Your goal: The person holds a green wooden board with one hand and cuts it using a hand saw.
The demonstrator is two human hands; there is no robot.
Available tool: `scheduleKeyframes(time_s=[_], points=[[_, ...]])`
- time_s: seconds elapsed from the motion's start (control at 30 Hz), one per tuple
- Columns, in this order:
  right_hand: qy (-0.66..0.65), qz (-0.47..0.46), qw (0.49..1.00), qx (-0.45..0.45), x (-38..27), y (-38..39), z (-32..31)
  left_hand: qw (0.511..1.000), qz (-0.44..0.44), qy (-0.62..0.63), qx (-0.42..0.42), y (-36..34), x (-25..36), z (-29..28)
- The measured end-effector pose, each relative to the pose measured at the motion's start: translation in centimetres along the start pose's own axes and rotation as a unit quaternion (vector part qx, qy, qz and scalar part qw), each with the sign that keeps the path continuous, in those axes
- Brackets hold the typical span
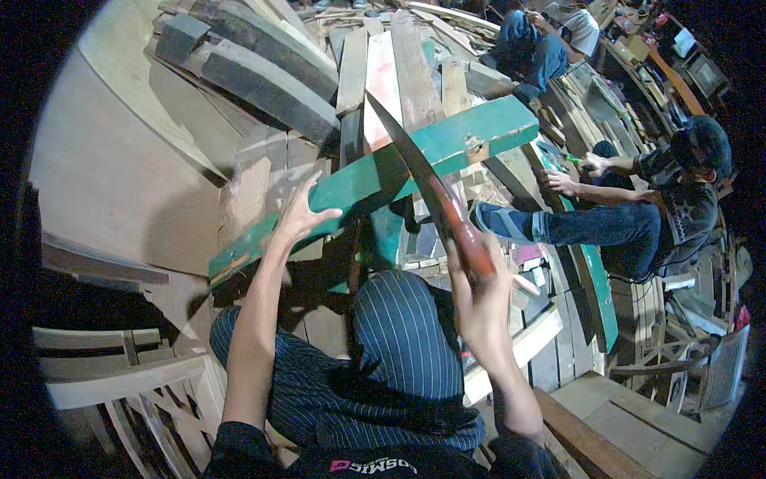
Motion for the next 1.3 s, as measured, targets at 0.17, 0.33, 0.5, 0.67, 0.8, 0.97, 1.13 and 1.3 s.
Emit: scheduleKeyframes(time_s=[0.17,0.33,0.5,0.67,0.8,0.97,1.13,1.3], points=[[-0.067,-0.05,0.996,0.024,2.3,-10.0,2.1,1.0,0.012,-0.025,-0.014,-0.5,2.3,0.8],[-0.122,0.043,0.992,0.009,0.9,-2.7,1.7,1.0,0.005,0.006,-0.021,-0.6,-0.2,1.1],[-0.122,0.155,0.978,0.067,-2.7,9.7,-5.2,1.0,0.025,0.003,0.0,-0.3,0.9,0.2],[-0.069,0.147,0.985,0.051,-4.0,7.2,-4.5,0.999,0.027,0.01,0.015,-0.8,-0.7,0.7],[-0.124,0.018,0.99,0.062,1.4,-2.8,0.4,0.999,0.038,0.009,0.007,-1.1,1.5,0.6],[-0.102,-0.012,0.994,0.04,2.9,-6.4,1.8,1.0,0.014,-0.014,-0.004,-0.4,1.9,0.7],[-0.081,0.109,0.987,0.083,0.2,5.7,-4.4,0.999,0.005,-0.033,0.001,0.2,0.8,-0.2],[-0.115,0.064,0.986,0.098,-0.2,12.1,-12.8,0.999,0.043,0.022,-0.004,-1.2,0.6,0.6]])
Point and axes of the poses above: each hand's wrist, its own y-axis away from the middle knuckle, its own z-axis out of the palm, x = y × z, the point moved 6 cm from there along -y, towards the middle knuckle, and after that the axes turned 5 degrees about -y, right-handed, at the moved point
